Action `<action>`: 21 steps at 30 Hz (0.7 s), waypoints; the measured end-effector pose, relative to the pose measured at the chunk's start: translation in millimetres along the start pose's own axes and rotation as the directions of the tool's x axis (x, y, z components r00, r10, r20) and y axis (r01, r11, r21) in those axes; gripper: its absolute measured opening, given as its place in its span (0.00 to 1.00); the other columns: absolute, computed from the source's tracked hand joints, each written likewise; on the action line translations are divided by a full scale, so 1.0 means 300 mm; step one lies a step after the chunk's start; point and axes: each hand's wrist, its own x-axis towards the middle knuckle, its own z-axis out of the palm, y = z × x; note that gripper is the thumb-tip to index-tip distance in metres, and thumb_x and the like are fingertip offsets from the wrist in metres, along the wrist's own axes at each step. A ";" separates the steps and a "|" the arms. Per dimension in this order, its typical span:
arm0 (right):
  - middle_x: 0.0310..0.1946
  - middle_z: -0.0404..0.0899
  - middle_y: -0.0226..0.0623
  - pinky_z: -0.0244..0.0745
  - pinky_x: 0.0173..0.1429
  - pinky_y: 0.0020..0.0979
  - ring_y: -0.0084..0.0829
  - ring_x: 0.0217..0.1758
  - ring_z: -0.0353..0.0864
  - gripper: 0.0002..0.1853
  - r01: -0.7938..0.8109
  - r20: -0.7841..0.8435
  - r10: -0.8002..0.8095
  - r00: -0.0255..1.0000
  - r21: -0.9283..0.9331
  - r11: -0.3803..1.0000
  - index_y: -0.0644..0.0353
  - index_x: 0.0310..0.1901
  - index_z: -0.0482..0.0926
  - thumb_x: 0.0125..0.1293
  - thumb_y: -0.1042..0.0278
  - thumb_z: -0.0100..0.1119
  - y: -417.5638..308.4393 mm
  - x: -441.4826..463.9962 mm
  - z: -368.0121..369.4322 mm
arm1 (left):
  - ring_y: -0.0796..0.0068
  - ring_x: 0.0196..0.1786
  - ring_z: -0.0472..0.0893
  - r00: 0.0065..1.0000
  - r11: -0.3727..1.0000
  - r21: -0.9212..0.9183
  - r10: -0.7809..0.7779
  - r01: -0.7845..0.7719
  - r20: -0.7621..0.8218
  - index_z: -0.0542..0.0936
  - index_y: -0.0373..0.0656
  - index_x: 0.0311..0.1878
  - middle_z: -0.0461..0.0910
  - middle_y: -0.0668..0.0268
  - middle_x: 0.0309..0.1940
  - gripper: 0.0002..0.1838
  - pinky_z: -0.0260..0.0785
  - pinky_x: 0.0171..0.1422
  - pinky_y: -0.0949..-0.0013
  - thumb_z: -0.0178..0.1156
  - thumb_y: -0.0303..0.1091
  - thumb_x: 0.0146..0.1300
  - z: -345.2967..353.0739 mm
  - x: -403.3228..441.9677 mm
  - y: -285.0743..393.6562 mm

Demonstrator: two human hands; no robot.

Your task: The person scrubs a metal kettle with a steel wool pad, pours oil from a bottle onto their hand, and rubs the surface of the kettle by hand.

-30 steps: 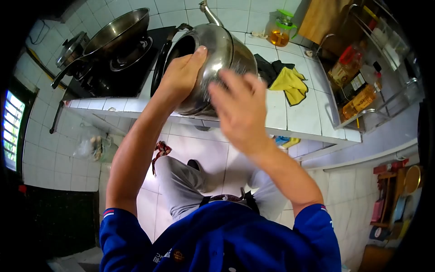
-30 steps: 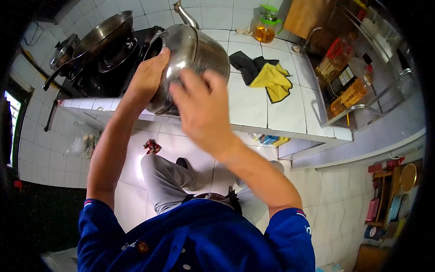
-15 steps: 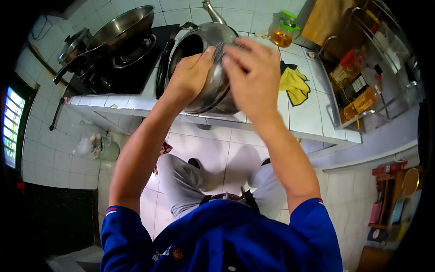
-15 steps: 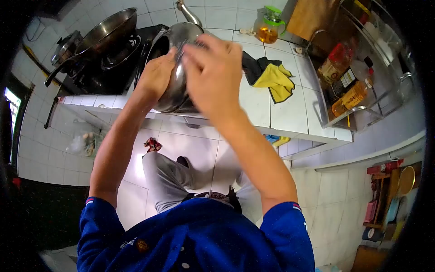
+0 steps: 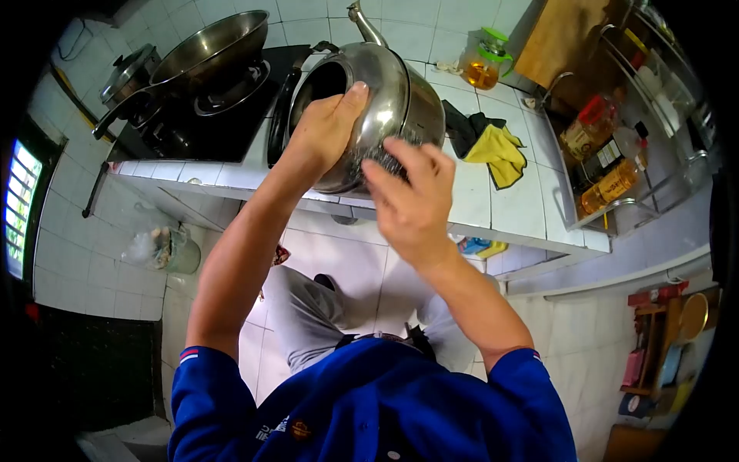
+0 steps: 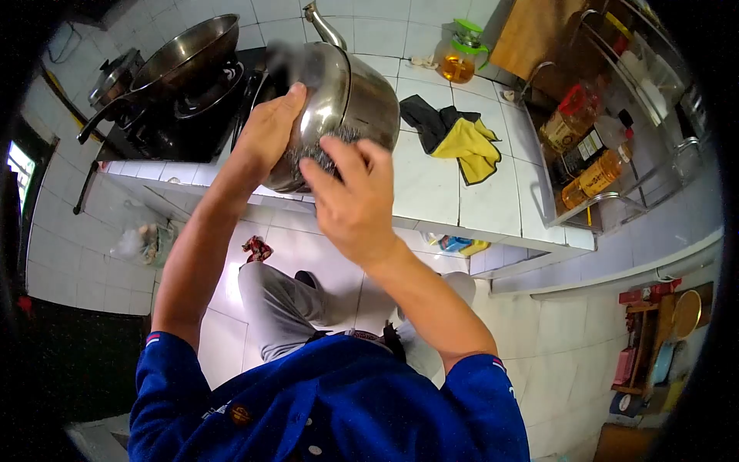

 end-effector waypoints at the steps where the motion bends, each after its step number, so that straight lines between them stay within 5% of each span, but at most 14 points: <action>1: 0.48 0.80 0.35 0.70 0.52 0.41 0.45 0.47 0.71 0.12 -0.025 -0.032 0.025 0.999 -0.004 1.000 0.53 0.39 0.87 0.50 0.75 0.70 0.030 0.038 0.001 | 0.81 0.29 0.69 1.000 1.000 -0.009 -0.025 0.025 0.006 0.81 0.36 0.36 0.74 0.71 0.24 0.30 0.63 0.33 0.72 0.48 0.58 0.75 -0.005 0.014 -0.003; 4: 0.49 0.79 0.34 0.71 0.49 0.41 0.46 0.47 0.71 0.12 -0.148 -0.105 0.154 0.982 0.061 0.987 0.52 0.37 0.87 0.48 0.75 0.70 0.079 0.104 0.013 | 0.81 0.31 0.73 0.997 0.994 -0.097 -0.048 0.055 0.067 0.83 0.36 0.43 0.80 0.69 0.31 0.30 0.67 0.36 0.74 0.48 0.57 0.75 -0.017 -0.002 -0.024; 8: 0.47 0.81 0.35 0.71 0.54 0.38 0.42 0.52 0.73 0.14 0.063 0.020 -0.064 0.998 0.007 0.998 0.53 0.39 0.88 0.47 0.73 0.72 -0.010 0.020 0.022 | 0.81 0.33 0.74 0.999 0.994 -0.112 -0.013 0.017 0.034 0.83 0.36 0.43 0.80 0.68 0.33 0.30 0.67 0.37 0.74 0.48 0.57 0.76 -0.041 0.005 -0.038; 12: 0.47 0.79 0.37 0.70 0.52 0.41 0.45 0.49 0.72 0.11 -0.213 -0.117 0.234 0.965 0.166 0.963 0.54 0.38 0.87 0.50 0.75 0.69 0.069 0.149 0.029 | 0.81 0.34 0.75 0.998 0.995 -0.100 -0.020 0.025 0.051 0.83 0.36 0.43 0.81 0.68 0.32 0.30 0.68 0.38 0.74 0.48 0.58 0.75 -0.033 -0.012 -0.047; 15: 0.49 0.78 0.37 0.70 0.52 0.42 0.45 0.49 0.71 0.14 0.029 -0.013 -0.028 1.000 0.065 0.997 0.53 0.38 0.86 0.48 0.76 0.68 -0.013 0.018 0.018 | 0.80 0.32 0.75 0.996 0.993 -0.089 -0.070 0.074 0.048 0.83 0.36 0.42 0.80 0.68 0.32 0.30 0.68 0.37 0.73 0.48 0.58 0.75 -0.049 -0.005 -0.036; 17: 0.49 0.78 0.37 0.69 0.54 0.43 0.46 0.49 0.71 0.14 0.043 0.001 -0.043 0.999 0.047 0.998 0.53 0.39 0.87 0.46 0.75 0.68 -0.020 -0.015 0.031 | 0.80 0.32 0.75 0.999 0.996 -0.085 -0.006 0.009 0.036 0.83 0.36 0.42 0.81 0.68 0.32 0.30 0.69 0.38 0.73 0.47 0.58 0.75 -0.046 -0.002 -0.039; 18: 0.49 0.78 0.37 0.69 0.55 0.43 0.46 0.50 0.71 0.14 0.025 -0.020 -0.024 1.000 0.052 0.998 0.53 0.39 0.87 0.47 0.74 0.68 0.001 0.019 0.031 | 0.79 0.33 0.75 0.998 0.996 -0.077 0.049 -0.047 0.027 0.83 0.36 0.42 0.81 0.67 0.33 0.30 0.69 0.38 0.73 0.47 0.58 0.76 -0.045 -0.003 -0.045; 20: 0.49 0.78 0.39 0.68 0.56 0.44 0.45 0.50 0.72 0.14 -0.253 -0.081 0.270 0.960 0.172 0.952 0.53 0.40 0.87 0.48 0.74 0.68 0.062 0.143 0.040 | 0.79 0.34 0.75 0.996 0.993 -0.100 -0.053 0.059 0.069 0.83 0.35 0.43 0.81 0.67 0.34 0.31 0.69 0.39 0.72 0.46 0.58 0.76 -0.056 -0.037 -0.002; 21: 0.49 0.78 0.40 0.68 0.55 0.44 0.44 0.50 0.72 0.15 -0.301 -0.081 0.333 0.940 0.270 0.915 0.54 0.42 0.87 0.49 0.74 0.69 0.105 0.172 0.052 | 0.82 0.31 0.72 0.999 0.978 -0.207 -0.019 0.027 0.040 0.83 0.34 0.41 0.78 0.70 0.28 0.30 0.65 0.36 0.75 0.48 0.56 0.76 -0.036 -0.049 -0.009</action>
